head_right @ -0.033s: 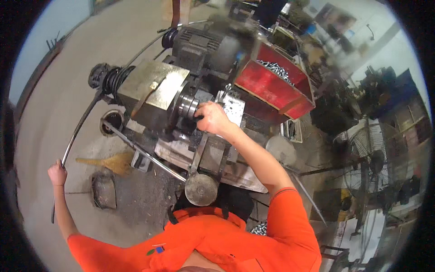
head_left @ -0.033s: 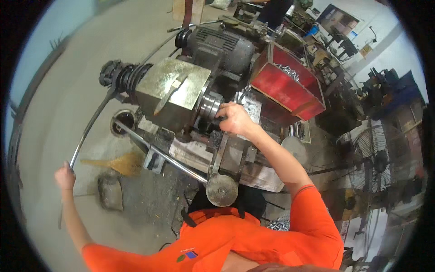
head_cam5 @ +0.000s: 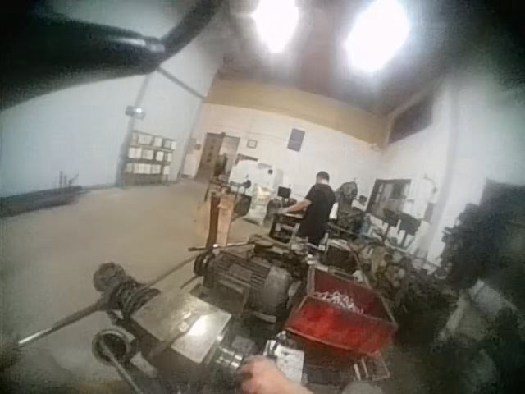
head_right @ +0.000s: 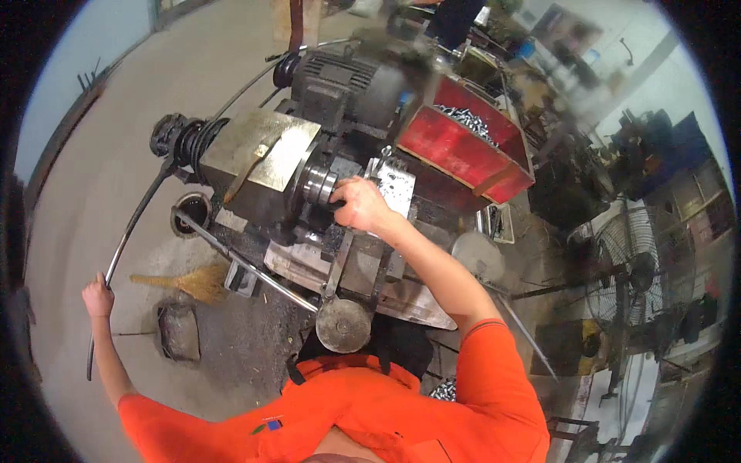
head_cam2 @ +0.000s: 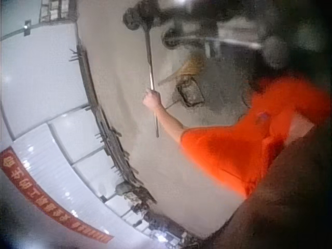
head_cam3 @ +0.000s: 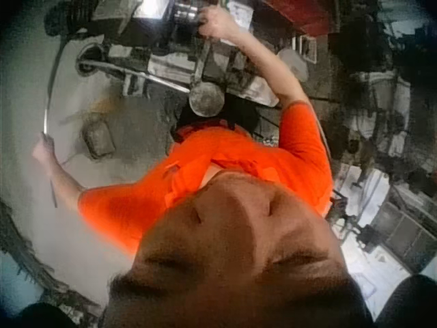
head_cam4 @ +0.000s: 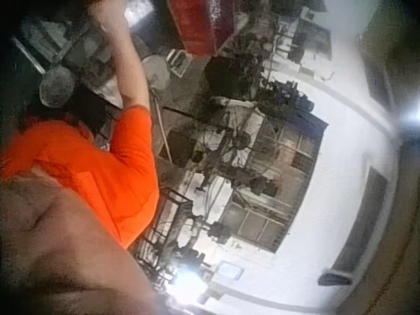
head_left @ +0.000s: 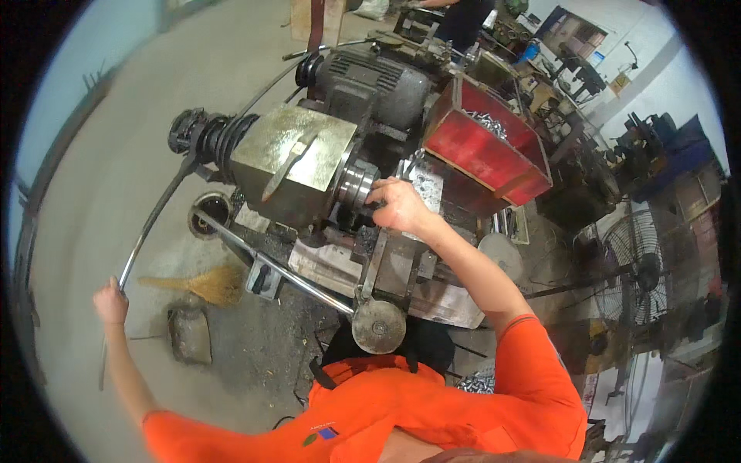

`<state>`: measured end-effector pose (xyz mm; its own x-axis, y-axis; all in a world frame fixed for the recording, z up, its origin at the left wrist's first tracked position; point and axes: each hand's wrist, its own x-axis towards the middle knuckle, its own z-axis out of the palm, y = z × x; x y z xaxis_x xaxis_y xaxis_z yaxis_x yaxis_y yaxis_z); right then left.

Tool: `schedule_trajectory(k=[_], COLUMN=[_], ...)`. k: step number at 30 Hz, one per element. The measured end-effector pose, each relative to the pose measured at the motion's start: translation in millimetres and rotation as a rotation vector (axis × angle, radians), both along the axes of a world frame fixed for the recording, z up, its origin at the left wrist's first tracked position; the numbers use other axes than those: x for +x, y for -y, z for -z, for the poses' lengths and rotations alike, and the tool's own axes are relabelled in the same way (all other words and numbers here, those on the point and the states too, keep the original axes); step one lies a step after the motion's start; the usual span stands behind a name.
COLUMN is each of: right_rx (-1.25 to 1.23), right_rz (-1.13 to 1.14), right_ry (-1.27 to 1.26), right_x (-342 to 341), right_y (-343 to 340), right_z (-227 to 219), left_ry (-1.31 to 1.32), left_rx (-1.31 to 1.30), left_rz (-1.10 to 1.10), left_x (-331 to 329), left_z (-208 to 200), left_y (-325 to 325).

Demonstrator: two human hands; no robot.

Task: The person operates a metal turning machine by inserting metal rods into the chuck, engaging the machine with a lever, and removing finished parts. The person repeatedly cycles through loading, machining, and unloading steps while collecting finished parts in a nearby container.

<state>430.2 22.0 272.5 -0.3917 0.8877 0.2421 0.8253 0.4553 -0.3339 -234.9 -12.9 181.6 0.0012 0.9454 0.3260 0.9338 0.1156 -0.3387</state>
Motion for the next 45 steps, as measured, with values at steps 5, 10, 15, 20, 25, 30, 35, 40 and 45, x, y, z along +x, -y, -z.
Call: schedule_trajectory(k=[5, 10, 15, 20, 25, 30, 35, 40, 45], right_rx=[0.060, 0.249, 0.267, 0.004, -0.057, -0.428, -0.514, -0.469, -0.501], right_rz=[-0.012, 0.033, 0.197, 0.595, 0.994, 1.500, 1.604, 1.555, 1.326], right_ry=[0.076, -0.152, -0.216, -0.227, -0.096, 0.238, 0.429, 0.372, -0.450], right_x=[10, 36, 101, 176, 255, 341, 363, 295, 176], right_y=[10, 62, 143, 250, 339, 468, 511, 543, 557], right_z=[1, -24, -21, -5, 37, 112, 140, 161, 167], left_ry=[0.176, 0.642, 1.204, 0.165, -0.024, 0.640, 1.426, 1.578, 1.728], left_rx=[-0.088, 0.517, -0.523, -0.581, -0.660, -0.592, -0.328, -0.369, -0.168], left_rz=[-0.202, 0.157, -0.076, 0.339, 0.313, 0.256, 0.152, 0.015, -0.012], left_x=[24, 126, 227, 277, 273, 270, 259, 297, 313], left_z=[-10, 20, 169, 171, 153, 96, 52, 27, 58], left_y=[-20, -25, -30, -29, -67, -43, -62, -65, -69])
